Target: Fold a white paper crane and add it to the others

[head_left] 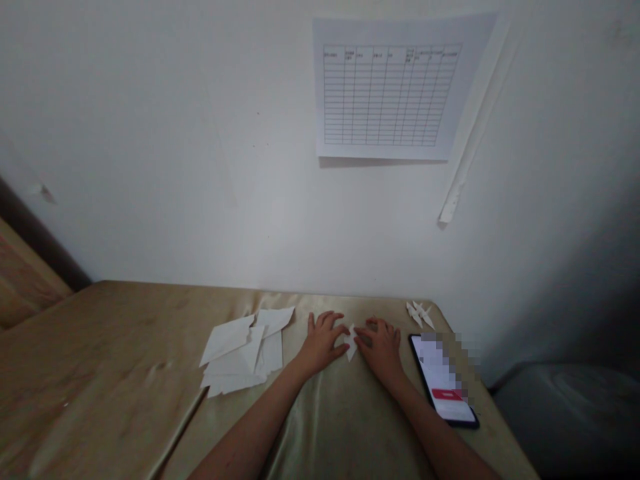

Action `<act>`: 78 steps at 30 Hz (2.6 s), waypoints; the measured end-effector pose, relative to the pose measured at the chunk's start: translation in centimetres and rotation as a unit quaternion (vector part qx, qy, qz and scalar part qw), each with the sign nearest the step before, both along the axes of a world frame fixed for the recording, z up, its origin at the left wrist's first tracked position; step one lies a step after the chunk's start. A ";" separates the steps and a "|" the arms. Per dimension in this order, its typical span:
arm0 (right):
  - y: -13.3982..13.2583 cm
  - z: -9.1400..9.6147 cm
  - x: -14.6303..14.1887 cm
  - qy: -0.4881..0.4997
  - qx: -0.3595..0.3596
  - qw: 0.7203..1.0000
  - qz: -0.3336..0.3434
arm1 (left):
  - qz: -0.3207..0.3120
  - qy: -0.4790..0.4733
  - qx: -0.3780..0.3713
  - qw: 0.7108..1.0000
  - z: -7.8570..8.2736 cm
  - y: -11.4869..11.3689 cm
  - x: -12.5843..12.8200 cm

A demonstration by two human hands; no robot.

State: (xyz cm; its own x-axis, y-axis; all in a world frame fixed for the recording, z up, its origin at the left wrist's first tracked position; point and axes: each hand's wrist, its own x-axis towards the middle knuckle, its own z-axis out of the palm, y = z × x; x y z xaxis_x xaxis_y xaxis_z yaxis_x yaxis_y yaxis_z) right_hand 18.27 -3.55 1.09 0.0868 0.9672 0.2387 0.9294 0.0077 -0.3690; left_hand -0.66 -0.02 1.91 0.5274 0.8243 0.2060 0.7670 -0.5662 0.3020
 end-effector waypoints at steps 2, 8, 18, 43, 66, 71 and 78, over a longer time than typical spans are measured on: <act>0.0 0.0 0.1 0.016 0.012 1.000 -0.001 | -0.009 -0.014 0.003 1.000 0.0 -0.1 0.0; -0.4 0.4 0.1 0.030 0.042 0.998 0.026 | 0.006 -0.028 -0.001 1.000 0.3 -0.4 0.1; -0.7 0.9 0.3 0.017 0.014 0.999 0.025 | 0.046 0.025 -0.036 0.998 1.3 -0.3 0.0; -0.3 -0.1 -0.4 -0.079 -0.062 0.995 0.009 | 0.045 0.062 -0.019 0.997 -0.2 0.5 -0.2; 0.9 -1.2 1.3 0.002 -0.029 0.991 0.131 | 0.024 -0.022 -0.001 0.999 0.0 -1.2 1.2; 0.9 -1.0 1.4 0.024 -0.022 0.990 0.138 | 0.037 -0.012 -0.013 0.999 0.1 -1.5 1.5; 0.6 -0.6 1.4 0.031 0.017 0.990 0.138 | 0.057 -0.009 -0.025 0.998 0.7 -0.5 -0.2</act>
State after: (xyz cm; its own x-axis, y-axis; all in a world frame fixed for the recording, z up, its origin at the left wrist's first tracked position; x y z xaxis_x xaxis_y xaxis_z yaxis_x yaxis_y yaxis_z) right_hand 19.65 -2.98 0.52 -0.1637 0.9477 0.2739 0.8661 0.2710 -0.4200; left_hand -0.88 -0.53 2.57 0.4256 0.8884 0.1723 0.8202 -0.4591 0.3412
